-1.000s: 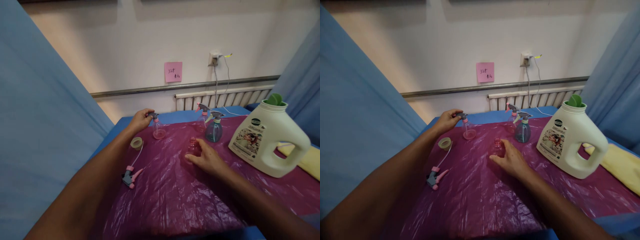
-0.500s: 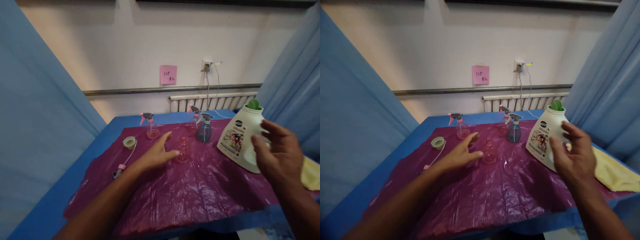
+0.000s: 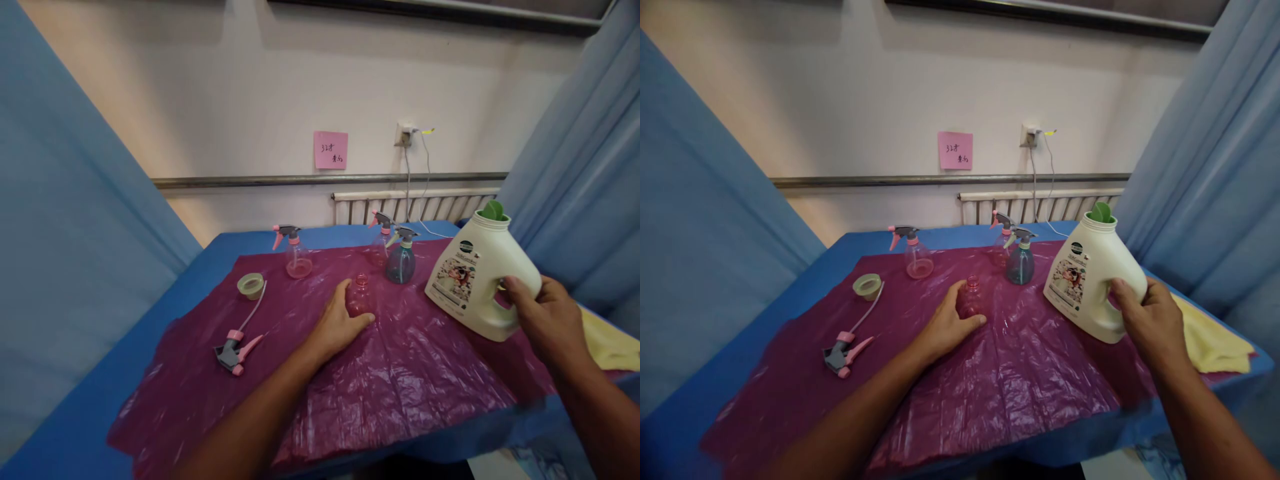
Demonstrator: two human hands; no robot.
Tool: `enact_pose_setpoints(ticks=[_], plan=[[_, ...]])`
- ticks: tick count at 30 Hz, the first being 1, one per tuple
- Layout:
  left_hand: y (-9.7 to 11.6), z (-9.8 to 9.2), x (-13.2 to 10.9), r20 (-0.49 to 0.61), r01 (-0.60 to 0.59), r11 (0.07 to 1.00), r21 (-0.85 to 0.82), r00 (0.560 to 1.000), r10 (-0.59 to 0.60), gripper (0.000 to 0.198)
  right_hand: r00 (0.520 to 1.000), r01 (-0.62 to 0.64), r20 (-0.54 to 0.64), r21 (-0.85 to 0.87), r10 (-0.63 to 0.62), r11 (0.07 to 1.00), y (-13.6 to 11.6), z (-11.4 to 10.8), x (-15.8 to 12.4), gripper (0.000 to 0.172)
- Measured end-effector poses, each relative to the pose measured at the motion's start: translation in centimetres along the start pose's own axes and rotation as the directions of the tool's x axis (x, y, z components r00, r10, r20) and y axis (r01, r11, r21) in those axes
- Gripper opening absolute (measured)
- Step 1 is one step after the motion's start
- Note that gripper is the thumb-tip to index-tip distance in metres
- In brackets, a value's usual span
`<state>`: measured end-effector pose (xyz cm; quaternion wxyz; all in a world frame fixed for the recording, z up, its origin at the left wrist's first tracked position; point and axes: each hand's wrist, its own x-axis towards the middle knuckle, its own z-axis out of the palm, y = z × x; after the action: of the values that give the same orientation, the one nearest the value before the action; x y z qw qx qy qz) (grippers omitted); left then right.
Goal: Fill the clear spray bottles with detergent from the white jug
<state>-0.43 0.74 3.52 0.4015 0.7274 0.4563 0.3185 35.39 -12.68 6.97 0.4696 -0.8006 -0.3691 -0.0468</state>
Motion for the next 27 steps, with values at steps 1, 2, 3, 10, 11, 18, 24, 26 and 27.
enact_pose_setpoints(ticks=[1,2,3,10,11,18,24,26,27], plan=[[-0.1,0.1,0.0,-0.006,0.004,1.000,0.002,1.000,-0.004,0.101,0.999,-0.049,0.016,0.003,0.049,0.999,0.1,0.0,-0.1,0.047],[-0.2,0.2,0.0,-0.015,0.006,1.000,0.003,1.000,-0.006,0.099,0.995,-0.095,0.022,0.007,0.094,0.995,0.1,0.1,-0.1,0.045],[-0.3,0.3,0.0,-0.022,0.002,1.000,0.004,1.000,-0.002,0.098,0.992,-0.128,0.015,0.010,0.128,0.992,0.1,0.2,-0.2,0.043],[-0.9,-0.3,0.2,-0.049,-0.074,0.996,-0.047,0.996,0.071,0.094,0.996,-0.091,-0.013,0.018,0.091,0.996,-1.2,0.4,0.7,0.043],[-1.0,-0.5,0.2,-0.046,-0.071,0.996,-0.047,0.997,0.068,0.095,0.997,-0.075,0.005,0.016,0.075,0.997,-1.7,0.1,1.0,0.043],[-1.7,-1.5,0.2,0.003,-0.044,0.996,-0.074,0.999,0.044,0.100,0.972,0.036,0.234,-0.039,-0.026,0.999,-5.5,-3.4,3.5,0.044],[-2.1,-1.5,0.2,0.040,-0.077,0.996,-0.041,0.996,0.079,0.102,0.898,0.162,0.418,-0.016,-0.141,0.987,-7.1,-4.2,4.6,0.052],[-2.3,-1.5,0.1,0.059,-0.100,0.995,-0.029,0.993,0.102,0.101,0.876,0.228,0.441,-0.022,-0.195,0.973,-7.4,-4.1,4.8,0.058],[-2.4,-1.5,0.0,0.065,-0.110,0.994,-0.027,0.992,0.112,0.100,0.865,0.250,0.456,-0.031,-0.209,0.968,-7.5,-4.0,4.9,0.061]])
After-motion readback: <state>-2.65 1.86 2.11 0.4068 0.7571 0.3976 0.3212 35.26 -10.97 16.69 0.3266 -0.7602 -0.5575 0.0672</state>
